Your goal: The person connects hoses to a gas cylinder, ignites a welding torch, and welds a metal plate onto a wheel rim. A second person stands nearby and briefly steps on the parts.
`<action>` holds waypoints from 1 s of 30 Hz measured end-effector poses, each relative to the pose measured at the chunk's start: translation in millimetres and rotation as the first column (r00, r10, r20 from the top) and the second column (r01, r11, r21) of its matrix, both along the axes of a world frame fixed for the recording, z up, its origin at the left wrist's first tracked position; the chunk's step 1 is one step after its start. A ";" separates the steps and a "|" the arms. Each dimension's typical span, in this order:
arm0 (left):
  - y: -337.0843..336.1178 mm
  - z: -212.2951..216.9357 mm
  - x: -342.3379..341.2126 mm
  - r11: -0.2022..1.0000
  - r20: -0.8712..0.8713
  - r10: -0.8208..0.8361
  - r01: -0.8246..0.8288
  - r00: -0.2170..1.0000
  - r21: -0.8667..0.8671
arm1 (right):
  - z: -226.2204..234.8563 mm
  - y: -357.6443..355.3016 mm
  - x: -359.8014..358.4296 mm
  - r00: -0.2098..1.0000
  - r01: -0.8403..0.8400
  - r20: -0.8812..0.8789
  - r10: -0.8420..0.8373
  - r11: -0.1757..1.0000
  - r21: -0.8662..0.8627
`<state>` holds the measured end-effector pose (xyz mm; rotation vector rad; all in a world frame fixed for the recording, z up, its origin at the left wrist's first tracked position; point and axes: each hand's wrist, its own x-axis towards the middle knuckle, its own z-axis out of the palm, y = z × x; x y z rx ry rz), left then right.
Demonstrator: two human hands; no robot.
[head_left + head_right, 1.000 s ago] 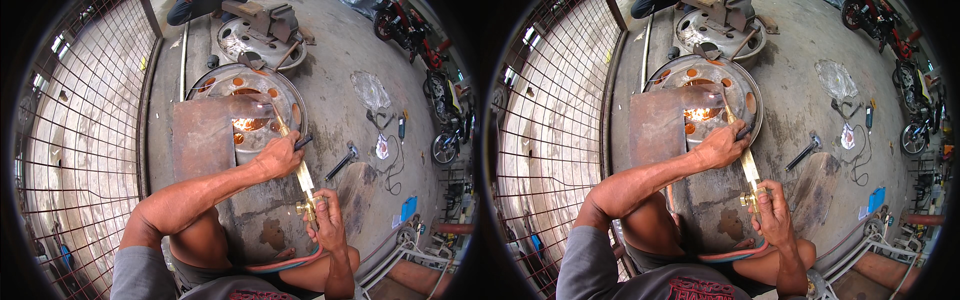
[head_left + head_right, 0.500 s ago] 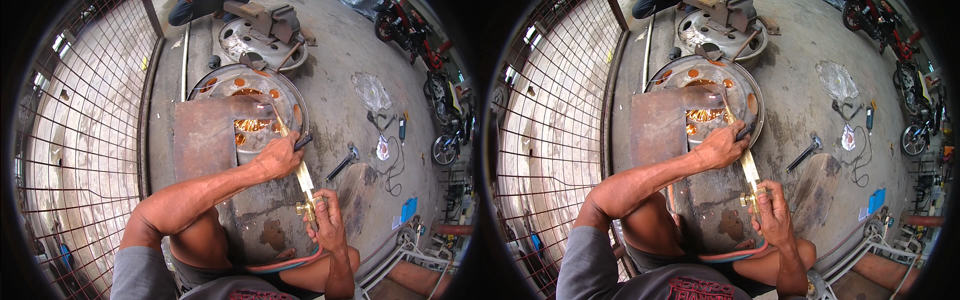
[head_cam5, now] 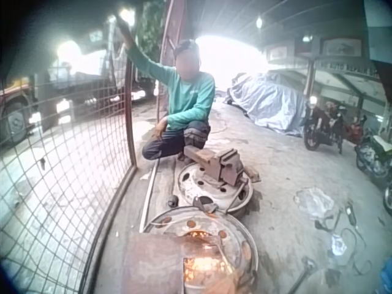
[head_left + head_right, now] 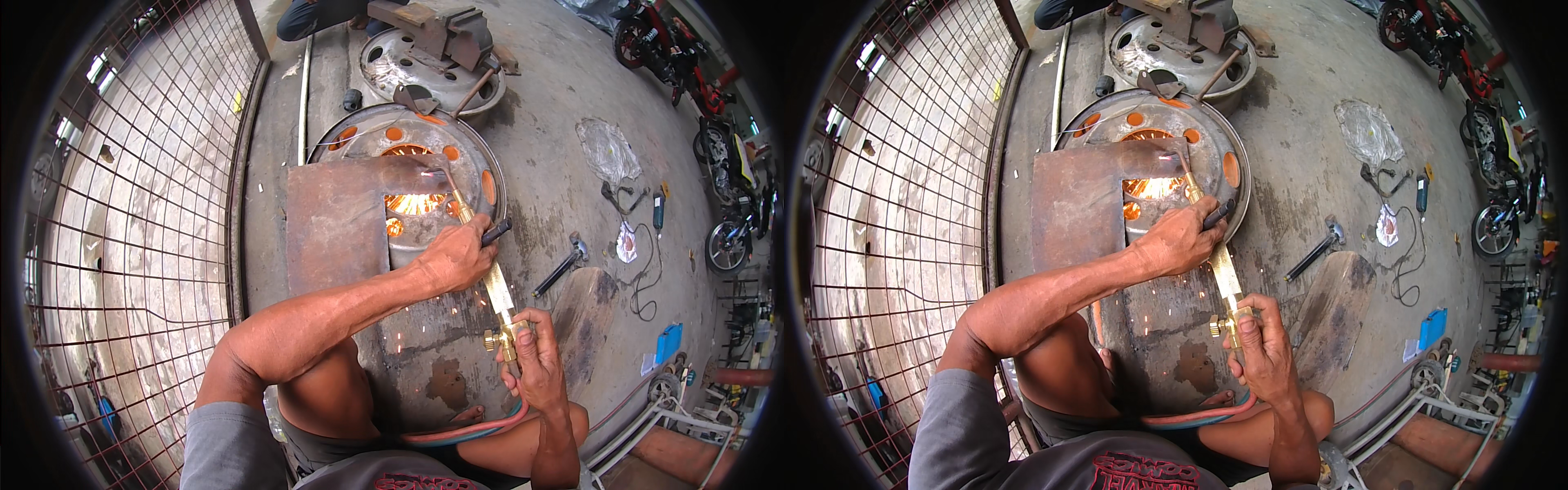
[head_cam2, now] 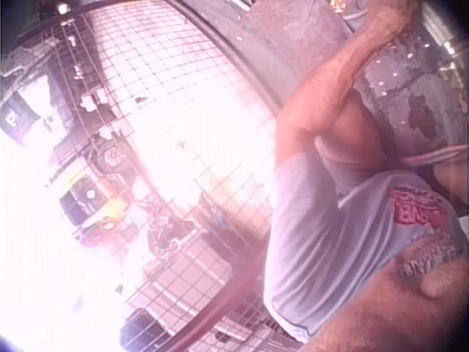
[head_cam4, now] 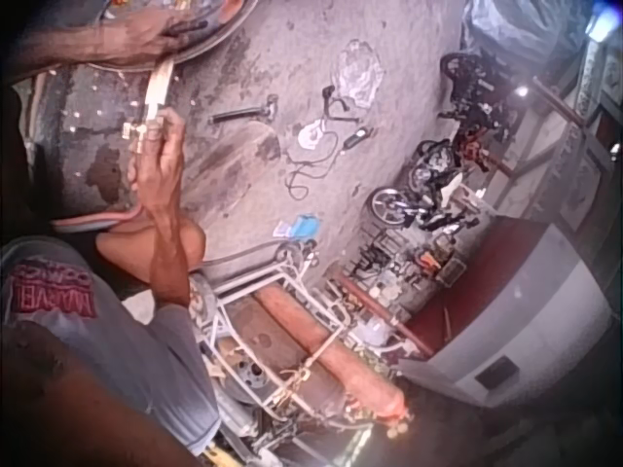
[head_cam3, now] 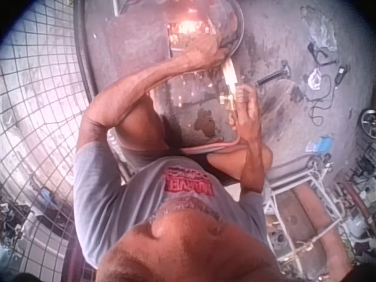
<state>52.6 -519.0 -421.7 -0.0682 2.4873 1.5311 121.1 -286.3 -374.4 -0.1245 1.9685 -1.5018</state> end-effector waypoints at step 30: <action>4.9 -1.3 -0.7 1.000 -0.040 0.012 -0.013 0.999 -0.012 | 3.1 1.5 -0.6 0.997 0.049 0.056 -0.046 0.998 -0.049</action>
